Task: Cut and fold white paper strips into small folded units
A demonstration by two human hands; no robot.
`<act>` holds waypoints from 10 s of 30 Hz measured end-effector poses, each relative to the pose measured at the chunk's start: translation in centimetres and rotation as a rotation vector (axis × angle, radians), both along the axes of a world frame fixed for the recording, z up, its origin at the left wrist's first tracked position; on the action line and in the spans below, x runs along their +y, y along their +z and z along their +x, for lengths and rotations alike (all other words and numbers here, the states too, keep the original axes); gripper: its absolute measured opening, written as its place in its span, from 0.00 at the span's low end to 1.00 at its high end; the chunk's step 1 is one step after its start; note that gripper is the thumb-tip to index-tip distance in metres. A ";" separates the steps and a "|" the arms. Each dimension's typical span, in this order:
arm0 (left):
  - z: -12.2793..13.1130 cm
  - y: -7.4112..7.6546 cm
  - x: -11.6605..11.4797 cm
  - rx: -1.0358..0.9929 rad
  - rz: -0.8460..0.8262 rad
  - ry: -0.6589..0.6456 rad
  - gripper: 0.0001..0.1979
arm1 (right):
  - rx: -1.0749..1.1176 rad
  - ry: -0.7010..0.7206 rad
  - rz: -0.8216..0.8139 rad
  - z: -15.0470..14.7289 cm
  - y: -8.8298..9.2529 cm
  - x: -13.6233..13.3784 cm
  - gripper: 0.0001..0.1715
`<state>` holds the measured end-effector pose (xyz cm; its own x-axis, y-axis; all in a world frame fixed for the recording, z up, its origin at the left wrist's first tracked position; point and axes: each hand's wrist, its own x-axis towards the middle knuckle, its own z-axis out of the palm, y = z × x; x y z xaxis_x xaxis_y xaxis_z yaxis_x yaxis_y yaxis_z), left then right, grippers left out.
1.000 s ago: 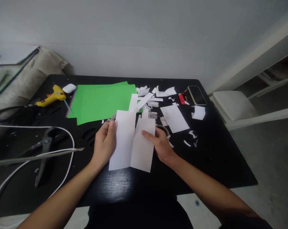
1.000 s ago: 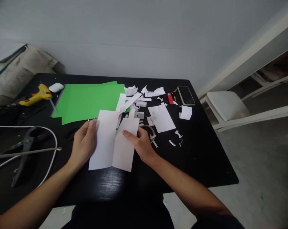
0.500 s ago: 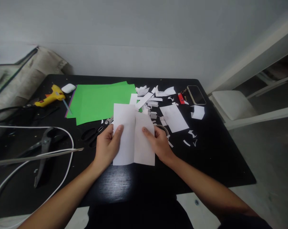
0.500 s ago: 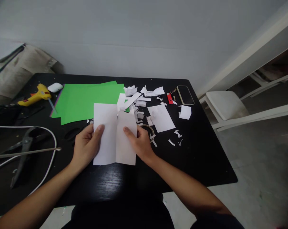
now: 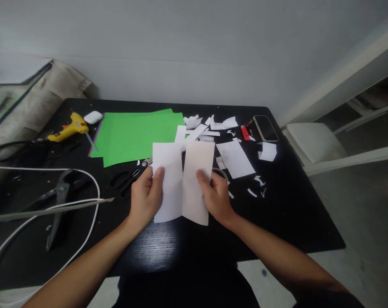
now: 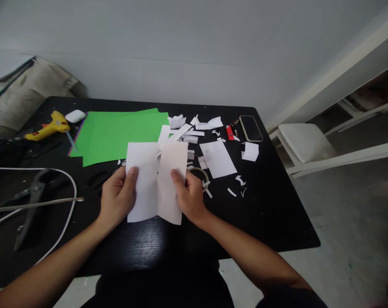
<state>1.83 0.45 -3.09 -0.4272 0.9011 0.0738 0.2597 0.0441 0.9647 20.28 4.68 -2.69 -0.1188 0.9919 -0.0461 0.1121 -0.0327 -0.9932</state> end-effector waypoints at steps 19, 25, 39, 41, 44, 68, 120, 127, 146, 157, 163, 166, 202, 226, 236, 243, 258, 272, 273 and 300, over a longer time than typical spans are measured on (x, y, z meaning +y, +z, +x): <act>0.1 -0.2 0.1 0.026 -0.019 0.006 0.19 | -0.029 -0.031 -0.001 -0.1 -0.3 0.0 0.29; 0.0 -0.1 0.3 0.017 -0.003 0.028 0.19 | -0.075 -0.072 0.024 0.0 -0.5 0.1 0.30; -0.1 -0.3 0.2 -0.055 -0.032 -0.098 0.17 | 0.108 -0.034 -0.087 0.0 0.4 0.7 0.27; -0.2 -0.4 0.2 -0.008 -0.007 -0.070 0.17 | 0.083 0.010 -0.083 0.0 0.4 0.7 0.26; -0.2 -0.3 0.2 0.026 0.001 -0.054 0.17 | 0.055 0.033 -0.060 -0.1 0.3 0.6 0.26; -0.9 0.0 0.8 0.068 0.008 0.046 0.17 | -0.002 -0.018 0.094 0.3 0.0 0.4 0.25; -0.8 0.6 -0.5 -0.340 -0.072 -0.639 0.22 | 0.403 0.144 -0.358 1.6 0.2 3.7 0.31; -0.6 -0.6 -0.3 -0.586 -0.167 -0.624 0.27 | 0.370 0.269 -0.269 0.6 -0.2 2.2 0.28; 0.3 -0.5 -0.8 -0.746 -0.210 -0.653 0.32 | 0.296 0.148 -0.125 0.1 0.2 1.0 0.19; 0.6 0.7 -0.3 -0.700 -0.302 -0.585 0.21 | 0.321 0.238 -0.104 0.3 0.6 0.8 0.16; 0.8 1.3 -0.3 -0.625 -0.330 -0.598 0.22 | 0.366 0.242 -0.090 0.5 0.4 0.9 0.21; 0.8 1.3 -0.4 -0.600 -0.323 -0.629 0.20 | 0.321 0.253 -0.107 0.5 0.3 1.0 0.23; 0.2 1.0 -0.5 -0.663 -0.295 -0.561 0.19 | 0.275 0.338 0.004 0.7 0.1 0.5 0.12; -0.2 1.2 -0.3 -0.779 -0.334 -0.633 0.12 | 0.276 0.345 0.074 0.7 -0.1 0.6 0.10; -0.1 1.7 -0.2 -0.787 -0.370 -0.579 0.13 | 0.229 0.379 0.035 1.0 0.1 0.5 0.14; -0.2 1.6 0.0 -0.726 -0.342 -0.568 0.12 | 0.232 0.365 0.120 1.0 0.1 0.6 0.09; -0.3 1.3 0.1 -0.752 -0.437 -0.519 0.11 | 0.232 0.371 0.175 1.0 -0.4 0.7 0.08; -0.2 1.5 0.1 -0.778 -0.433 -0.497 0.10 | 0.191 0.360 0.064 0.9 0.5 0.5 0.13; -0.1 1.5 0.1 -0.775 -0.431 -0.489 0.09 | 0.191 0.360 0.070 0.9 0.5 0.5 0.13; -0.2 1.5 0.2 -0.791 -0.491 -0.507 0.08 | 0.225 0.391 0.216 0.9 -0.5 0.4 0.08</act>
<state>1.60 0.63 -1.61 0.2398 0.8431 -0.4813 -0.3371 0.5372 0.7731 21.18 5.08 -3.18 -0.4670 0.8553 0.2246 -0.1426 0.1779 -0.9737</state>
